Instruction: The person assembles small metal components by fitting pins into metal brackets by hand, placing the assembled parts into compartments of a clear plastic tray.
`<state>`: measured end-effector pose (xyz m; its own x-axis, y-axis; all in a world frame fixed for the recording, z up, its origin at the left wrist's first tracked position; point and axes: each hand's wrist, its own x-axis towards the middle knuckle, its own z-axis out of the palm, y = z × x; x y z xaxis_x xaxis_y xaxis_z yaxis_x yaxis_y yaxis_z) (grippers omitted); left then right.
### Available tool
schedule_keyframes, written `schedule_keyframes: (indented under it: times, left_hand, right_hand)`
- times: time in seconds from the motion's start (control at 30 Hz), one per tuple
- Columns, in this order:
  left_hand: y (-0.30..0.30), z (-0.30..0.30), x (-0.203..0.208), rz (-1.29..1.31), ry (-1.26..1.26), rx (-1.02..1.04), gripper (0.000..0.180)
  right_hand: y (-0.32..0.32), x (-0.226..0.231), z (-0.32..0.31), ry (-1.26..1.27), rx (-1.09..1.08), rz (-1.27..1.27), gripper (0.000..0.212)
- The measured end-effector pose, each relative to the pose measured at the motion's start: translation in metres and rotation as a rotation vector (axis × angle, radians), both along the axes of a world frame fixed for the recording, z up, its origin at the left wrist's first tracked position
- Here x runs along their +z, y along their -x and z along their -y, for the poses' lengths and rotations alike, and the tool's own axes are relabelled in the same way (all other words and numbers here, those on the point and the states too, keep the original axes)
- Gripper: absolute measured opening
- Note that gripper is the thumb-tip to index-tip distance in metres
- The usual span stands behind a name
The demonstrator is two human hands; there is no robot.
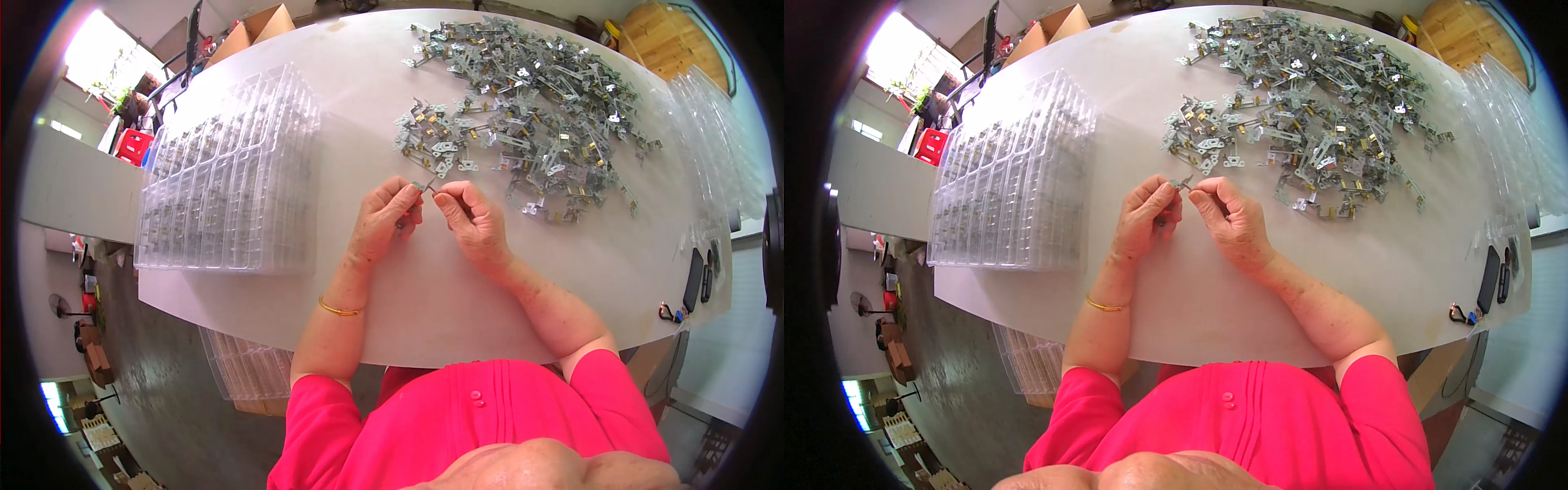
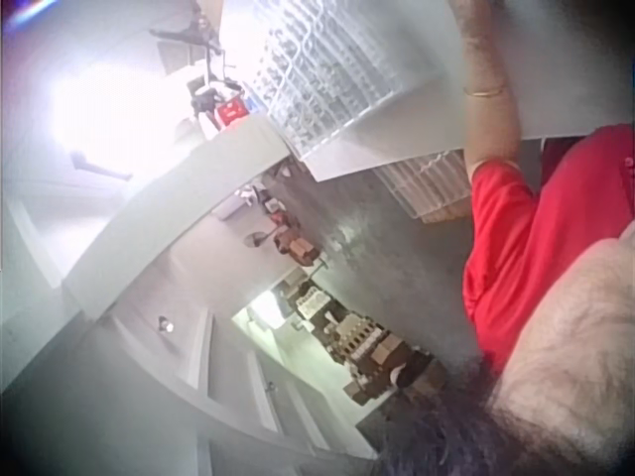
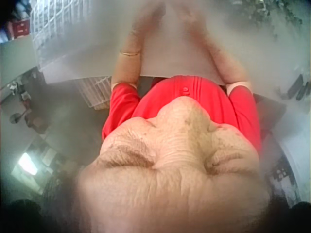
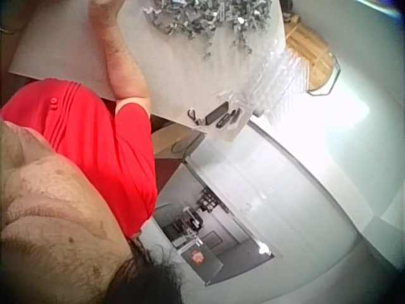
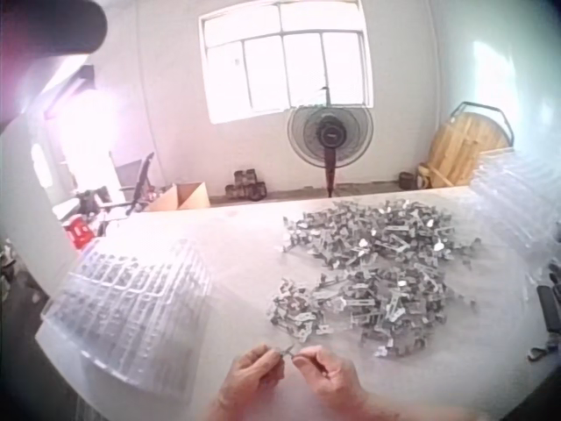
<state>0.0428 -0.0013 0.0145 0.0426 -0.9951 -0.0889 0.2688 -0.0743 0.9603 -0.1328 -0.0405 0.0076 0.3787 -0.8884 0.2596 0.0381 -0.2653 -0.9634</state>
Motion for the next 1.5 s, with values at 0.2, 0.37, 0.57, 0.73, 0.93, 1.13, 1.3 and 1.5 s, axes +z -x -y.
schedule_keyframes:
  times: [0.2, 0.37, 0.57, 0.73, 0.93, 1.13, 1.3, 1.5]
  left_hand:
    - [-0.003, 0.000, -0.001, 0.043, -0.014, -0.029, 0.027]
    - [0.000, -0.001, -0.004, 0.262, 0.003, -0.049, 0.024]
    - [0.004, -0.002, -0.001, 0.341, 0.018, -0.061, 0.025]
    - [0.003, 0.000, -0.013, 0.386, 0.121, -0.079, 0.024]
    - [0.005, -0.002, 0.000, 0.143, -0.020, -0.112, 0.027]
    - [-0.003, 0.000, 0.000, -0.212, -0.054, -0.059, 0.029]
    - [-0.003, 0.000, -0.001, -0.235, -0.026, -0.082, 0.030]
    - [-0.007, 0.001, -0.003, -0.047, 0.000, -0.033, 0.028]
  right_hand:
    - [0.000, -0.003, 0.001, -0.005, -0.017, 0.008, 0.013]
    - [0.002, 0.001, 0.001, -0.001, 0.015, -0.009, 0.016]
    - [0.001, -0.003, 0.002, 0.060, 0.009, -0.062, 0.013]
    - [0.001, 0.005, 0.006, 0.352, -0.078, -0.162, 0.007]
    - [0.002, 0.000, 0.012, 0.323, -0.203, 0.045, 0.004]
    - [0.002, -0.003, 0.007, -0.155, 0.018, 0.047, 0.012]
    - [0.000, -0.003, 0.006, -0.065, -0.008, -0.020, 0.011]
    - [0.004, -0.002, 0.010, -0.005, -0.019, -0.150, 0.010]
